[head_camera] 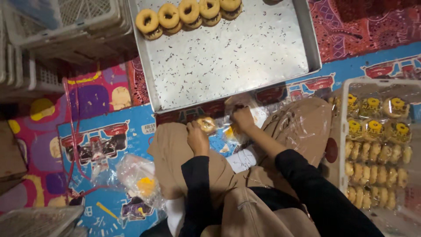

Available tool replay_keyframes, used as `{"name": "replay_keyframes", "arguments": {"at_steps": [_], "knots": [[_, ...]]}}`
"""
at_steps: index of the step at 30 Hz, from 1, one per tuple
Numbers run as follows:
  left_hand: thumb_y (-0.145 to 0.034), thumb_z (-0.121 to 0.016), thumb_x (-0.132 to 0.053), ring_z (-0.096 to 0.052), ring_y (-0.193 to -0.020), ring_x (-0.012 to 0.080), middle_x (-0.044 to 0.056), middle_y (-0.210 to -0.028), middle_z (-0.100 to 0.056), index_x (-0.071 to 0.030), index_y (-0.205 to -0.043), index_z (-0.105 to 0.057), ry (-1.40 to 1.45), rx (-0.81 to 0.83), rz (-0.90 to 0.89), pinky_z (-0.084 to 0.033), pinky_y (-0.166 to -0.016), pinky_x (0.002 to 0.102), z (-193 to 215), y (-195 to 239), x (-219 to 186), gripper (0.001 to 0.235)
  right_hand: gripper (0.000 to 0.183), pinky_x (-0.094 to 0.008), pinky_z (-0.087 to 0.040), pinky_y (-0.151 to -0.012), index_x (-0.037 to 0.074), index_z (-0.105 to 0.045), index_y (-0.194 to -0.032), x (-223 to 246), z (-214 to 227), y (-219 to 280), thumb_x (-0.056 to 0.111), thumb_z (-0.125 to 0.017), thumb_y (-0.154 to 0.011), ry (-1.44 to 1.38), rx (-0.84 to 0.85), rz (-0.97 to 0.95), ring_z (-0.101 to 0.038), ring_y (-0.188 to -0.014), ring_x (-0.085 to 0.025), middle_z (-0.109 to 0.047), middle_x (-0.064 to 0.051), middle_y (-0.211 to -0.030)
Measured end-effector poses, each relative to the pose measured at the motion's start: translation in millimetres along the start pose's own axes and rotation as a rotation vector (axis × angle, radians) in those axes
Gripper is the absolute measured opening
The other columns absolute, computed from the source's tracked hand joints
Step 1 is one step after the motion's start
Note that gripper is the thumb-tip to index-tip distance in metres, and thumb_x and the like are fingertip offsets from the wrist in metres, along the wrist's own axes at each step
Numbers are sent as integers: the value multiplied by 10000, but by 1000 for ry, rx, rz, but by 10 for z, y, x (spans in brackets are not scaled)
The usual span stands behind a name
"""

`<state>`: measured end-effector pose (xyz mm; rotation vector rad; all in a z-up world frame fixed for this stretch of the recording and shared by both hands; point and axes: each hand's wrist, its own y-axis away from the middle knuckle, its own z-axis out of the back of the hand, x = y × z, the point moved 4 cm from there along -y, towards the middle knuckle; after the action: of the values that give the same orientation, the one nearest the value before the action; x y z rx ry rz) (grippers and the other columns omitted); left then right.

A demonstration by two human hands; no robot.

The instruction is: The person sits on the floor and individually wraps donuts in clear plastic bags. They pick donuts from a metal tray, place them into bags, and then place the packaged donuts into a white plastic crate.

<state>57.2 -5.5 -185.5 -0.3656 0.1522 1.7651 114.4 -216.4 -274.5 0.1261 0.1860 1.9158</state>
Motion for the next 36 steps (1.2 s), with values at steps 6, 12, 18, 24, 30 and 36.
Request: {"name": "replay_keyframes", "arguments": {"at_steps": [6, 12, 18, 24, 30, 36], "knots": [[-712, -771, -210, -669, -973, 393, 201, -1133, -654, -5, -1167, -612, 257, -97, -234, -521, -821, 447, 276, 69, -313, 524, 115, -451, -486, -862, 119, -759, -753, 140, 447, 324, 150, -649, -747, -37, -288, 111, -705, -831, -237, -719, -74, -864], [-1041, -536, -251, -771, -884, 341, 178, -1001, -791, -33, -1085, -764, 913, 679, -14, -565, -790, 392, 311, 395, -1417, 318, 246, -593, -393, -1037, 102, -752, -994, 4, 1561, 1351, 148, -648, -776, 56, -38, 105, -625, -1211, -237, -733, -48, -1087], [-950, -578, -555, -290, -1541, 213, 68, -1605, -309, -185, -1505, -358, 1361, 77, -524, -388, -1174, 489, 1448, 530, -2084, 702, 786, -626, -249, -1182, 57, -556, -1464, -511, 2568, 1537, 340, -731, -752, -201, -378, -135, -558, -1306, -359, -658, -156, -1294], [-1106, -695, -270, -568, -935, 162, 59, -1044, -622, -47, -1217, -595, 2362, -49, 516, -483, -837, 319, 1176, -666, -1133, 268, 807, -530, -388, -1054, 69, -536, -1480, -438, 2845, 129, 368, -777, -770, -1102, 171, 673, -502, -1313, -419, -558, -214, -1457], [-1050, -612, -209, -633, -977, 195, 104, -1065, -681, -39, -1102, -643, 2430, -282, 504, -525, -935, 355, 1116, -638, -97, 180, 565, -559, -424, -1029, 191, -645, -1349, -2838, 2839, -2283, 241, -695, -788, 32, -80, -104, -502, -1302, -459, -439, -163, -1529], [-1077, -586, -287, -606, -1195, 306, 186, -1188, -659, -30, -1110, -652, 2464, -180, 537, -462, -1125, 508, 1216, -460, -154, 267, 307, -491, -556, -951, 149, -727, -1208, -3262, 2799, -2318, 236, -650, -924, 22, -234, -91, -694, -1119, -393, -710, -163, -1233]]}}
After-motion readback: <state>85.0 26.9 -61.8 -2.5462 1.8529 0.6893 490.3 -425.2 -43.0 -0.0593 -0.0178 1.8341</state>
